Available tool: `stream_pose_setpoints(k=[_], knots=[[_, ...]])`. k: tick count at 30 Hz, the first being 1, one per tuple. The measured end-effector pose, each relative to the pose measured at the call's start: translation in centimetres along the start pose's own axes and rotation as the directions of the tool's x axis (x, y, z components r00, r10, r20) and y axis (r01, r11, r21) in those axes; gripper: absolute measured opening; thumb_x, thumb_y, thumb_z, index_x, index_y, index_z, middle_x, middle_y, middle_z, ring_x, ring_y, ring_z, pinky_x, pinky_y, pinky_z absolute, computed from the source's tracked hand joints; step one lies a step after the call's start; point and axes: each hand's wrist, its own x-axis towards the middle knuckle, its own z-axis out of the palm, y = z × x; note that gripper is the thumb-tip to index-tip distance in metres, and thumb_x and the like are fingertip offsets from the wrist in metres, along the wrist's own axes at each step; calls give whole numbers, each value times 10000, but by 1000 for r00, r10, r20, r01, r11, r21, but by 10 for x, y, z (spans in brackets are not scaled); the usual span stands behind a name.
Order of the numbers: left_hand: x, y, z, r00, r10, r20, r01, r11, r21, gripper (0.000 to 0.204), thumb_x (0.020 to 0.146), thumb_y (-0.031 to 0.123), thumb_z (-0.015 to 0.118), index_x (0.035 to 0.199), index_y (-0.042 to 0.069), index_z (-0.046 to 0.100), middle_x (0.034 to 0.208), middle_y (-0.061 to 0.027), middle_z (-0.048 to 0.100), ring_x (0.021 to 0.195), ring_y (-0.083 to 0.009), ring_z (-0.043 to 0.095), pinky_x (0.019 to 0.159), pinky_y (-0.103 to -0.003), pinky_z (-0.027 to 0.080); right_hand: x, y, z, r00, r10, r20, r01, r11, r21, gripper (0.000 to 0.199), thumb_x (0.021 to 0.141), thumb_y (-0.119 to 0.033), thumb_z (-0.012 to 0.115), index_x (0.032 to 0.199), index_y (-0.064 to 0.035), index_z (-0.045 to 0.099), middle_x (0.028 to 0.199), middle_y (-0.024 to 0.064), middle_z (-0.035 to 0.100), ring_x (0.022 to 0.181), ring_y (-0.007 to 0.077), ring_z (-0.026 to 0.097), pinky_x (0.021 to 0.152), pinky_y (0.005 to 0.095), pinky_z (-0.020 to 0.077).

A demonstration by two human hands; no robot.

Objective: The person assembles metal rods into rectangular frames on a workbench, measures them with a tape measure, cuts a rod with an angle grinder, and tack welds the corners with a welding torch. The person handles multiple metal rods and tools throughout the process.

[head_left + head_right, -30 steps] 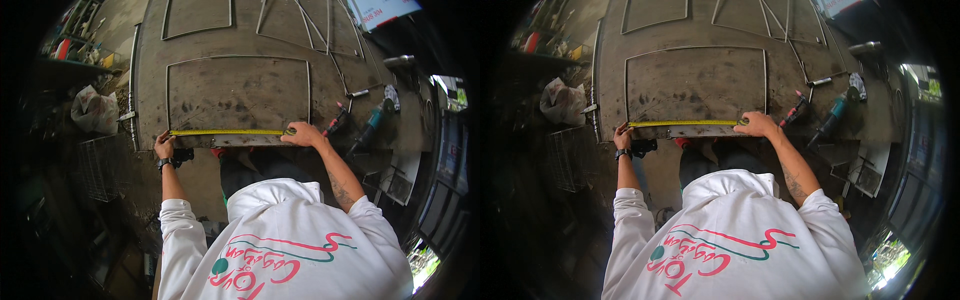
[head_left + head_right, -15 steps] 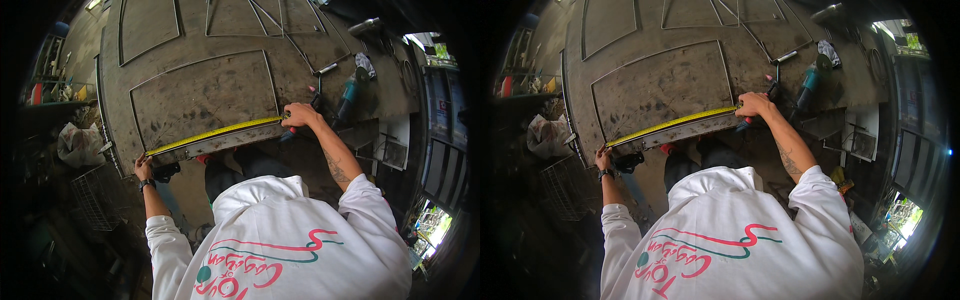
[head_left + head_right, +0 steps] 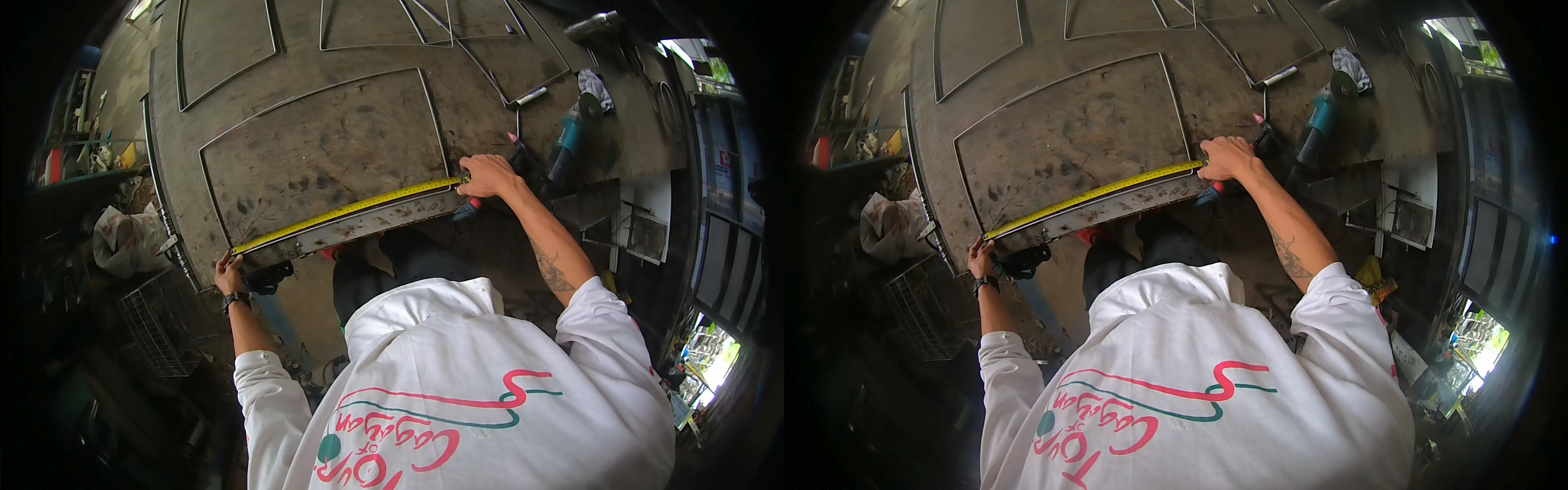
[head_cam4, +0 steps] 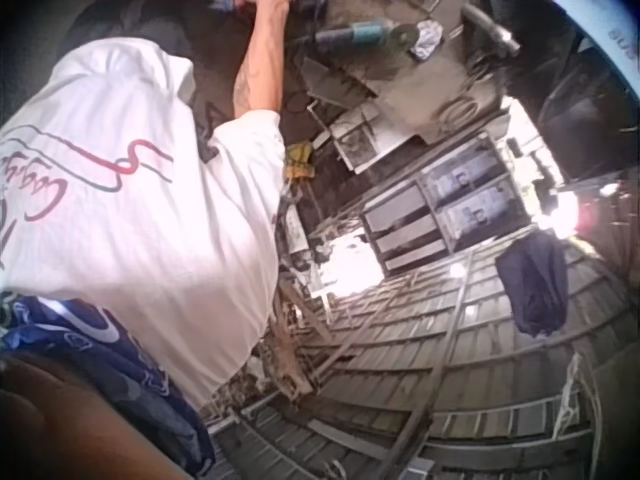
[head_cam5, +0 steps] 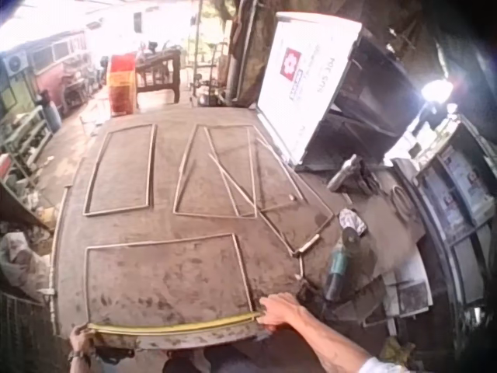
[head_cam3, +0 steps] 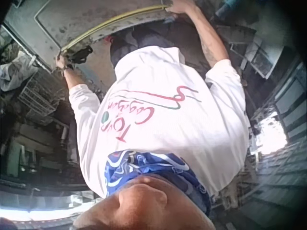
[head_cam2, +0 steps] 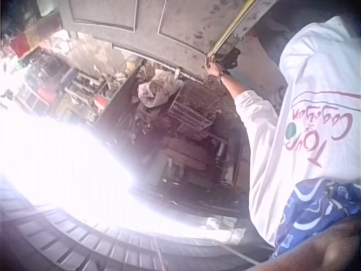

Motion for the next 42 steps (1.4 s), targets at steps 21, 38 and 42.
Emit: stream_pose_setpoints(k=[21, 38, 42], knots=[[19, -12, -10, 998, -57, 12, 56, 996, 70, 472, 816, 36, 855, 1272, 74, 740, 1269, -115, 721, 1131, -213, 684, 1034, -352, 490, 0, -2, -12, 1000, 10, 8, -10, 998, 61, 598, 688, -459, 862, 1142, -80, 769, 1192, 196, 741, 1153, 402, 691, 978, 509, 532], [17, -15, -16, 997, -72, -13, 73, 996, 42, 478, 783, 19, 906, 1235, 87, 766, 1016, 9, 663, 911, -123, 634, 893, -277, 501, 12, 0, -19, 992, 12, 129, -21, 998, 67, 630, 649, -485, 893, 1126, -90, 777, 1188, 150, 755, 1146, 353, 703, 972, 469, 542], [21, -17, -13, 997, -78, -18, 79, 996, 51, 488, 779, 33, 915, 1240, 84, 763, 997, 20, 652, 903, -115, 623, 887, -274, 500, 11, 1, -23, 990, 2, 140, -15, 996, 92, 654, 623, -482, 903, 1103, -66, 750, 1118, 154, 762, 1087, 368, 715, 914, 478, 544]])
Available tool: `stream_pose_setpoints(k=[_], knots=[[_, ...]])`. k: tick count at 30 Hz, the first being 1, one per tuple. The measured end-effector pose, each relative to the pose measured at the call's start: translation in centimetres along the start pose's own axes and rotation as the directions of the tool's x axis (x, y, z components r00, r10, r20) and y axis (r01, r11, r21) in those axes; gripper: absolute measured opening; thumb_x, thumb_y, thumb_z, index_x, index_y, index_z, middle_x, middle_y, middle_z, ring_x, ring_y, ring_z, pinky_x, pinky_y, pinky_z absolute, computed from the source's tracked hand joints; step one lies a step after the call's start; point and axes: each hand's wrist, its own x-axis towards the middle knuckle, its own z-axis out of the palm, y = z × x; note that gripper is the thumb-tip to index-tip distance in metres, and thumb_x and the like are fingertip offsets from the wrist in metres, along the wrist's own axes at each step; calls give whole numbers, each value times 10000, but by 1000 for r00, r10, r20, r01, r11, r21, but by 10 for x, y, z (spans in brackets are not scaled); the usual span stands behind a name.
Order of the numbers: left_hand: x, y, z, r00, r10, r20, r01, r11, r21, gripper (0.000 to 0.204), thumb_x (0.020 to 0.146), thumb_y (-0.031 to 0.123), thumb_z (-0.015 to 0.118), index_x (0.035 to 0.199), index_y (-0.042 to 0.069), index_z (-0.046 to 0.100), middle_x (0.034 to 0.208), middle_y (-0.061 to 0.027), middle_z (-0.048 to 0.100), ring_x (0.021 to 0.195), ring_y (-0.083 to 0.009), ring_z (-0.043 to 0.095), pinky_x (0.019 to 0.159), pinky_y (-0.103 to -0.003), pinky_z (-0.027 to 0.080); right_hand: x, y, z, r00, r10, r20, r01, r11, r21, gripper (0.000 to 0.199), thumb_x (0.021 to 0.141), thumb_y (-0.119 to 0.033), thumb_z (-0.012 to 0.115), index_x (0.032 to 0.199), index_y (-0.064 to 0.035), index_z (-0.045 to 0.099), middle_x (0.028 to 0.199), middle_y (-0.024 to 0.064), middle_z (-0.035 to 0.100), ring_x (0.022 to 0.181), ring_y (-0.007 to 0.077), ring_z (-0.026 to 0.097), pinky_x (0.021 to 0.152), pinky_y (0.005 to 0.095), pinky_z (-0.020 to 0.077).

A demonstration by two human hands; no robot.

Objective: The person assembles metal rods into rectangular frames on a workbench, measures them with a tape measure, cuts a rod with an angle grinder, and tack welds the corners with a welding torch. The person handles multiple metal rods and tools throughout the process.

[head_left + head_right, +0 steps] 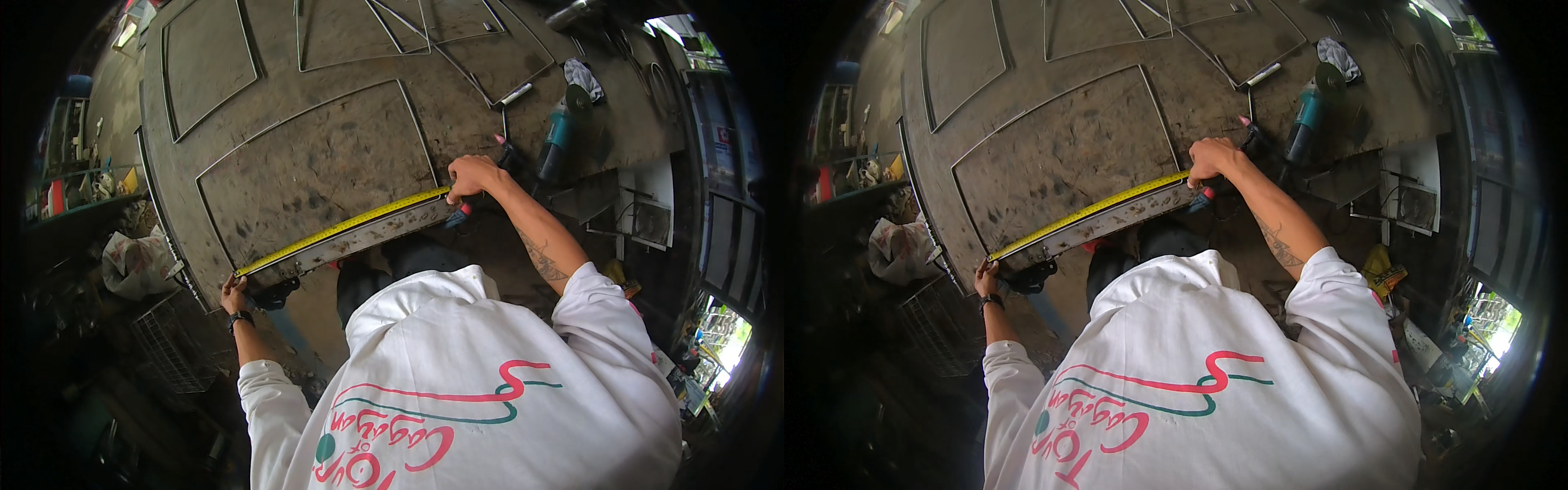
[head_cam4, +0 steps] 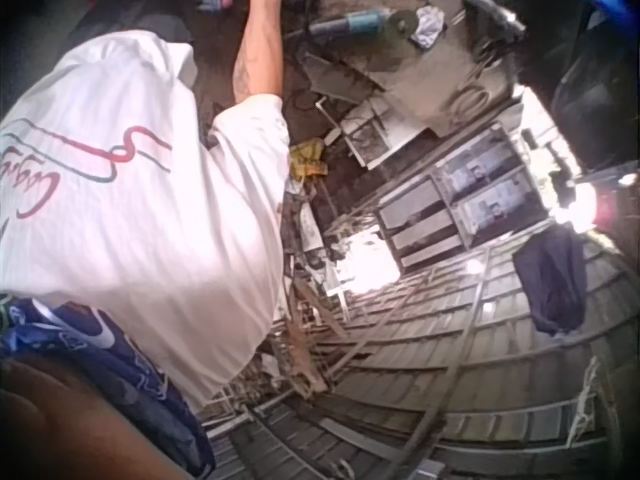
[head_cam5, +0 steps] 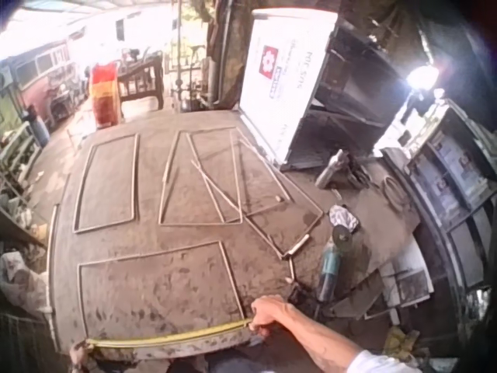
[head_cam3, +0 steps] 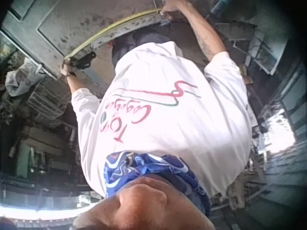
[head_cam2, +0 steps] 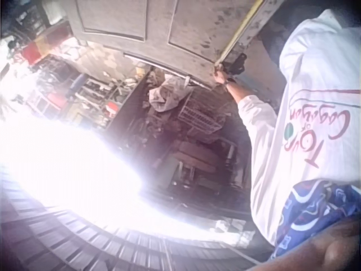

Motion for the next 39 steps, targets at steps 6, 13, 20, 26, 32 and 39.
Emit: stream_pose_setpoints(k=[6, 13, 20, 26, 32, 39], knots=[[3, -3, -5, 1000, -4, 9, 4, 999, -51, 477, 786, 37, 913, 1236, 86, 762, 998, 21, 646, 907, -116, 610, 899, -270, 482, 6, 2, -1, 1000, 0, 7, 0, 1000, 9, 653, 607, -493, 913, 1077, -65, 762, 1100, 154, 767, 1070, 364, 723, 893, 471, 558], [-7, 7, 7, 999, -23, -25, 22, 999, -24, 474, 795, 18, 900, 1242, 72, 753, 977, 18, 653, 890, -118, 618, 877, -266, 494, 6, 1, -4, 998, 9, 65, -8, 1000, -26, 690, 626, -495, 922, 1147, -66, 782, 1207, 165, 755, 1148, 359, 711, 965, 470, 560], [-1, -3, 3, 999, 28, -15, -29, 998, -53, 471, 790, -4, 892, 1234, 60, 750, 978, 16, 683, 891, -115, 646, 860, -258, 520, 6, 1, -8, 998, -17, 60, 19, 999, -29, 708, 614, -510, 916, 1147, -65, 776, 1201, 172, 754, 1145, 353, 712, 972, 467, 560], [-2, -7, 4, 999, -21, -25, 20, 998, -60, 504, 777, -18, 889, 1251, 56, 734, 1108, -61, 723, 983, -166, 680, 910, -298, 538, 14, 2, -6, 995, -65, 72, 68, 997, -48, 659, 612, -501, 893, 1097, -69, 779, 1141, 181, 762, 1083, 366, 726, 936, 459, 567], [-17, 40, 32, 983, 159, -88, -176, 953, -245, 526, 858, 40, 832, 1358, 35, 667, 1191, -138, 728, 1050, -199, 696, 932, -337, 567, 24, 30, -14, 960, -244, -135, 269, 941, 206, 618, 644, -485, 894, 1089, -82, 747, 1171, 171, 718, 1156, 362, 662, 975, 455, 523], [37, 142, 75, 911, 387, -143, -386, 922, 36, 563, 879, 153, 829, 1418, 157, 664, 1203, -113, 640, 999, -230, 657, 886, -372, 560, 86, 16, -96, 877, -253, -408, 342, 926, 162, 524, 693, -302, 896, 1102, -22, 724, 1060, 163, 688, 1043, 347, 668, 926, 410, 523]])
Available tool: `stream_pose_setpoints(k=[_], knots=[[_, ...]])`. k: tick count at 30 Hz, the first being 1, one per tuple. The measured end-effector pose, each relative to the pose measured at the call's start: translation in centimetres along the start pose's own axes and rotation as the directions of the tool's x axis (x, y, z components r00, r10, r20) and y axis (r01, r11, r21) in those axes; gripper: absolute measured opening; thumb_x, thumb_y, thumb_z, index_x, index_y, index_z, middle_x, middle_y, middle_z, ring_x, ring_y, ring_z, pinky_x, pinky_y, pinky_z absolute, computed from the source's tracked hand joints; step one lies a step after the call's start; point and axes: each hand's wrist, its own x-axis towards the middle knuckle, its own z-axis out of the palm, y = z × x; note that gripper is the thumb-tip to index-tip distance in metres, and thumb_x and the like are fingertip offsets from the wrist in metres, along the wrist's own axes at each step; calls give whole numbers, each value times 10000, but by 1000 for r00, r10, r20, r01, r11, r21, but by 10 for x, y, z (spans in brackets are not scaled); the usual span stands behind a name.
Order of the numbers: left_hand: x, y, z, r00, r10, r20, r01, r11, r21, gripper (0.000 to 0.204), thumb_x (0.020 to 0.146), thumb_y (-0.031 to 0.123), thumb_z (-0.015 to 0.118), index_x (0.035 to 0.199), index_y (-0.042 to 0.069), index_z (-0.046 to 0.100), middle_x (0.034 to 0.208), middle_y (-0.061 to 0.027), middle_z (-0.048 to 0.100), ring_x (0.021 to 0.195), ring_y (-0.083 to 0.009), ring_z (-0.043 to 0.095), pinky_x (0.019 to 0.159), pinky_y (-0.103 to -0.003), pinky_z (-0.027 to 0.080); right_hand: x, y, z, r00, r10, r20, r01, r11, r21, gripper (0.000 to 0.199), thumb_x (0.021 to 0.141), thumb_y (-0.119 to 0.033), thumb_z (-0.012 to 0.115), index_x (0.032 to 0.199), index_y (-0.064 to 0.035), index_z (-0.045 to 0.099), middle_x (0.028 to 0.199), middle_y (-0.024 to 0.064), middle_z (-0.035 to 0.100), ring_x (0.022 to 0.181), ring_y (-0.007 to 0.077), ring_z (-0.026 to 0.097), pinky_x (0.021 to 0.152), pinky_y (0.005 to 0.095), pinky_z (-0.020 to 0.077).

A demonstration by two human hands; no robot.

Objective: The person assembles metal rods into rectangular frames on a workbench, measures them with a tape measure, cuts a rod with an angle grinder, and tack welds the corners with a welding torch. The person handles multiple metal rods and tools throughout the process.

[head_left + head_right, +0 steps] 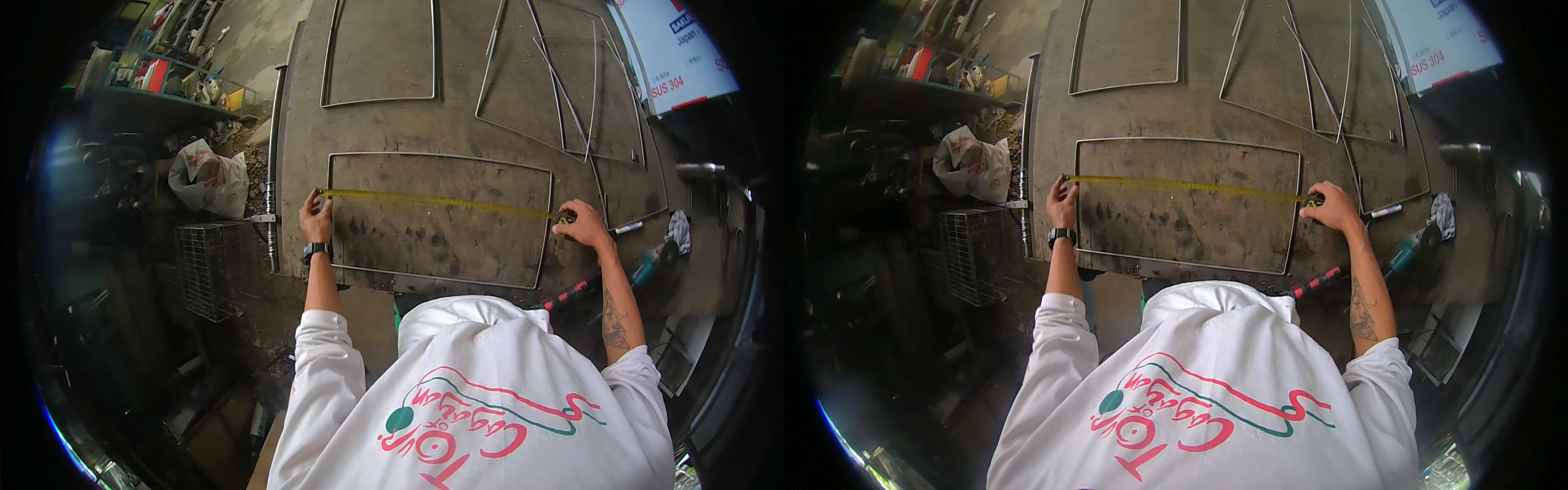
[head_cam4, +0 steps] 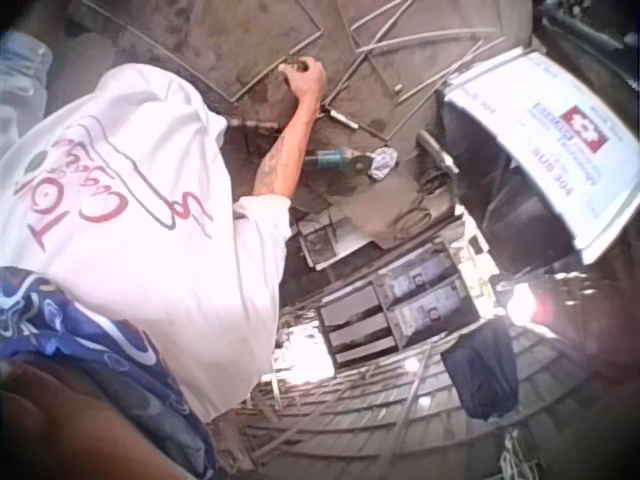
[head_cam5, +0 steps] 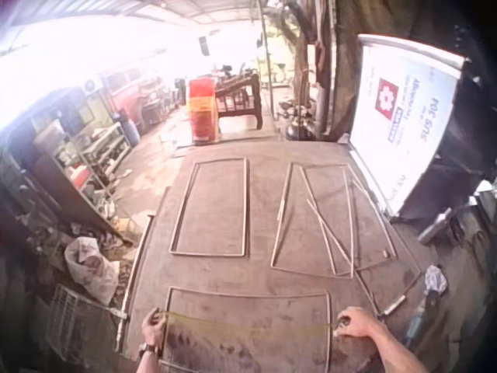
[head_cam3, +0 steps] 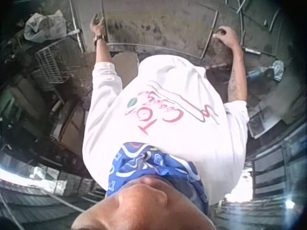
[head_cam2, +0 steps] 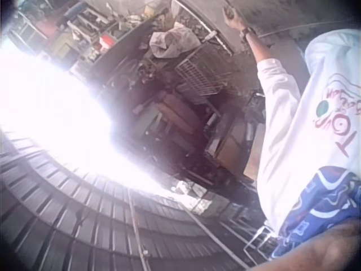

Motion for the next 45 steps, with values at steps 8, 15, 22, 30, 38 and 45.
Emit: stream_pose_setpoints(k=[8, 15, 22, 30, 38, 45], knots=[[79, 31, 48, 996, 88, 23, -90, 993, 74, 378, 905, 87, 777, 1277, 152, 770, 1099, -76, 571, 950, -209, 646, 866, -348, 550, 62, 1, -33, 993, 74, -93, -73, 997, 8, 548, 703, -319, 900, 1144, -34, 743, 1109, 154, 682, 1089, 352, 665, 949, 426, 522], [70, 19, 60, 964, 245, -101, -235, 966, 107, 283, 943, 98, 756, 1216, 159, 801, 1073, -61, 553, 876, -162, 605, 784, -311, 524, 61, -20, -32, 976, 203, -80, -206, 978, -34, 552, 719, -334, 897, 1163, -37, 756, 1128, 135, 677, 1103, 340, 658, 951, 423, 522], [75, 1, 64, 928, 339, -155, -328, 940, 93, 251, 961, 142, 743, 1205, 167, 797, 1063, -69, 577, 896, -178, 594, 805, -335, 510, 68, -11, -35, 981, 159, -113, -161, 987, -8, 579, 724, -380, 892, 1186, -56, 763, 1136, 136, 679, 1122, 331, 658, 964, 410, 524], [79, 13, 64, 966, 231, -112, -210, 962, 177, 252, 968, 141, 710, 1208, 155, 785, 1109, -104, 603, 991, -242, 600, 860, -378, 499, 79, -33, -53, 937, 346, -39, -348, 931, -112, 551, 705, -350, 867, 1178, -81, 780, 1255, 174, 730, 1184, 355, 685, 1007, 449, 542], [86, 8, 56, 980, 192, -58, -180, 969, 168, 243, 970, 217, 732, 1190, 126, 781, 1169, -120, 578, 998, -242, 613, 879, -384, 510, 82, -41, -49, 910, 408, -68, -413, 906, -95, 561, 733, -331, 843, 1206, -36, 772, 1253, 232, 717, 1182, 386, 680, 1031, 442, 530], [86, 10, 57, 990, 135, -48, -124, 974, 192, 260, 967, 201, 737, 1213, 128, 777, 1179, -123, 564, 975, -234, 610, 878, -384, 510, 76, -42, -40, 912, 381, -153, -398, 913, -94, 522, 718, -282, 831, 1168, -24, 778, 1244, 238, 719, 1172, 382, 690, 1024, 424, 550]])
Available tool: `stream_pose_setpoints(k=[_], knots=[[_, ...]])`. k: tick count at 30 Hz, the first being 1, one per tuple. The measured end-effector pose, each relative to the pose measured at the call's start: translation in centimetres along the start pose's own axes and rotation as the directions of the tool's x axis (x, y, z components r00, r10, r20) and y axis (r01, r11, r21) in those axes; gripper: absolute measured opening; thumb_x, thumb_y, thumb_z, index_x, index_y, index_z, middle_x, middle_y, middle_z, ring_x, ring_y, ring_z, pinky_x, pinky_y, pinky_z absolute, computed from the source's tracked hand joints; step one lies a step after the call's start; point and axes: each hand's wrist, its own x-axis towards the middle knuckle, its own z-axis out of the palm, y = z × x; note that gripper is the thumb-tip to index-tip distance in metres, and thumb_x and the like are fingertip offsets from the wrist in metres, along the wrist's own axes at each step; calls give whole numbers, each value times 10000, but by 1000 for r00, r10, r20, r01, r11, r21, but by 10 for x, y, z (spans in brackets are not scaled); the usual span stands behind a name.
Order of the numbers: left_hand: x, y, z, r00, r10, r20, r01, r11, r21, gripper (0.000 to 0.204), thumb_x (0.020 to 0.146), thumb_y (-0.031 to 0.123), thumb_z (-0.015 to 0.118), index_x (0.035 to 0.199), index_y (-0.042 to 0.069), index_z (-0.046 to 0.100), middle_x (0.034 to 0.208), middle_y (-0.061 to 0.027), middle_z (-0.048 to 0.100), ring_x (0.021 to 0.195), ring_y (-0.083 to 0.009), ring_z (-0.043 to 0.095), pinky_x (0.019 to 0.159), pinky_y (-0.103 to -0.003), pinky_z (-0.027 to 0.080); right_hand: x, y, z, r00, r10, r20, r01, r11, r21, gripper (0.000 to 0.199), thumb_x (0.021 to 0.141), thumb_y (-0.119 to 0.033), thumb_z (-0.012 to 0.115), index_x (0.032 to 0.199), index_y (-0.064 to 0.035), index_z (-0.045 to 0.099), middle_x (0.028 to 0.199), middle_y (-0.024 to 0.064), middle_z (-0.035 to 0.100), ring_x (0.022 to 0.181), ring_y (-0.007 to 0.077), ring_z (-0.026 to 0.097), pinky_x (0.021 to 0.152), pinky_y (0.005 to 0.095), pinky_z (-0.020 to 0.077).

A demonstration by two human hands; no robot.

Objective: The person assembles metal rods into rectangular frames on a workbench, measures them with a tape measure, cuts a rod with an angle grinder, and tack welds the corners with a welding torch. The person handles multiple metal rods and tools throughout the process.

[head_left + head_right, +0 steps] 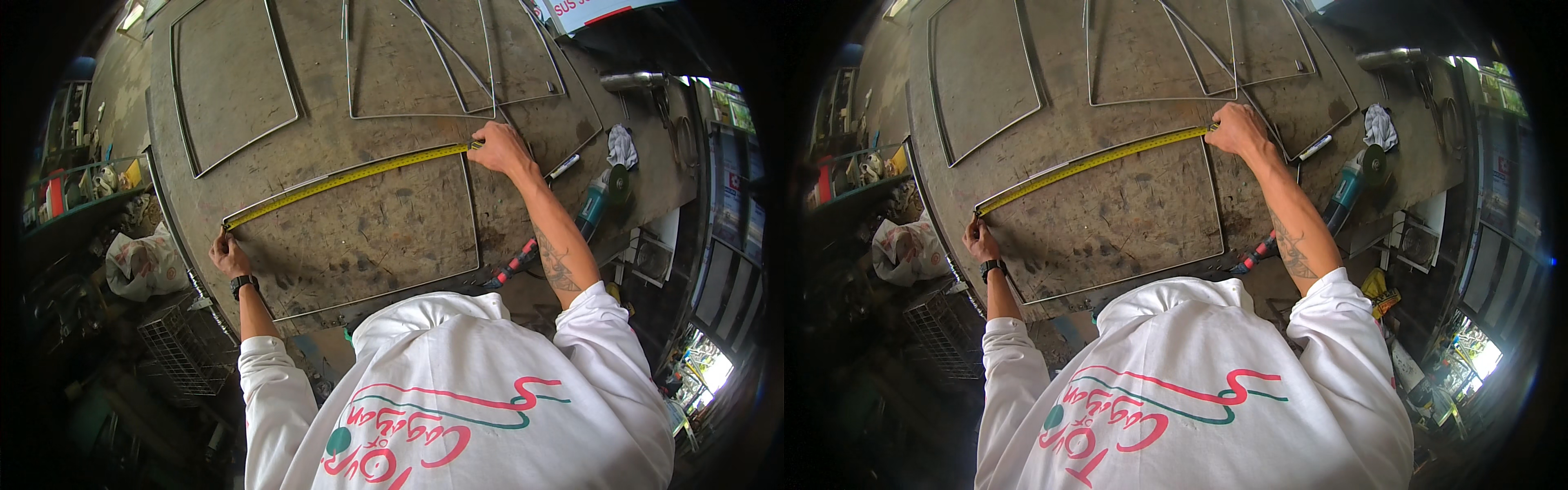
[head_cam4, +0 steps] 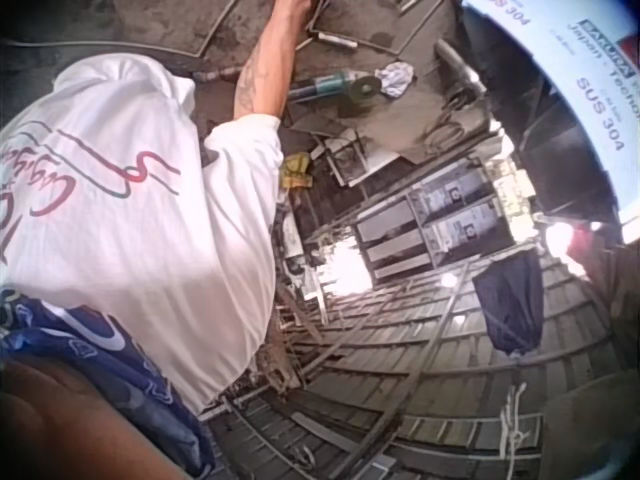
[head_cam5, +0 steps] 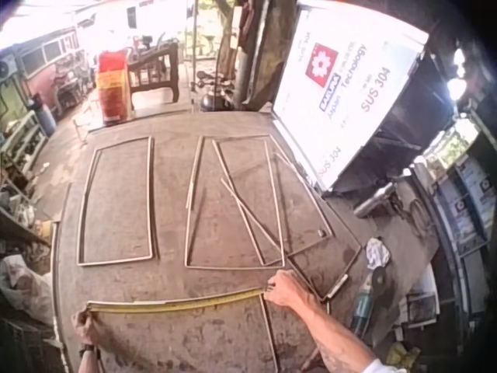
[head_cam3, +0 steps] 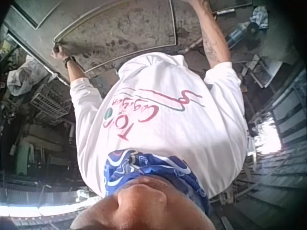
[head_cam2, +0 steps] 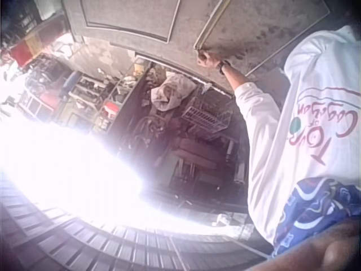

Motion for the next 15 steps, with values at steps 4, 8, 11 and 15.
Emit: stream_pose_setpoints(k=[4, 8, 11, 15], knots=[[2, -8, -1, 999, 44, 3, -44, 999, -1, 277, 965, 195, 738, 1234, 142, 775, 1190, -115, 563, 967, -229, 612, 870, -374, 510, 2, 4, -6, 999, 1, 40, -1, 1000, 14, 503, 722, -276, 843, 1141, -7, 778, 1158, 255, 736, 1116, 393, 706, 992, 435, 557], [4, -13, 3, 1000, 14, 2, -14, 995, -97, 264, 960, 187, 742, 1212, 114, 776, 1181, -104, 572, 961, -224, 614, 875, -366, 504, 10, 18, -4, 999, -3, 46, 2, 999, 35, 479, 736, -278, 857, 1129, -15, 781, 1114, 255, 745, 1082, 394, 716, 968, 446, 562], [3, -13, 4, 1000, 1, -7, -1, 997, -72, 258, 959, 181, 740, 1197, 88, 774, 1162, -102, 585, 960, -223, 620, 883, -366, 502, 14, 14, -2, 1000, 5, 31, -6, 999, 36, 434, 746, -291, 864, 1079, -22, 794, 1085, 257, 749, 1068, 393, 720, 949, 447, 564], [1, -7, 5, 999, 32, -21, -33, 998, -56, 253, 962, 174, 733, 1193, 77, 772, 1141, -106, 597, 953, -224, 624, 880, -368, 505, 20, 11, -2, 999, -25, 41, 23, 999, 36, 384, 772, -322, 872, 1005, -25, 803, 1044, 256, 752, 1052, 393, 724, 922, 453, 566]])
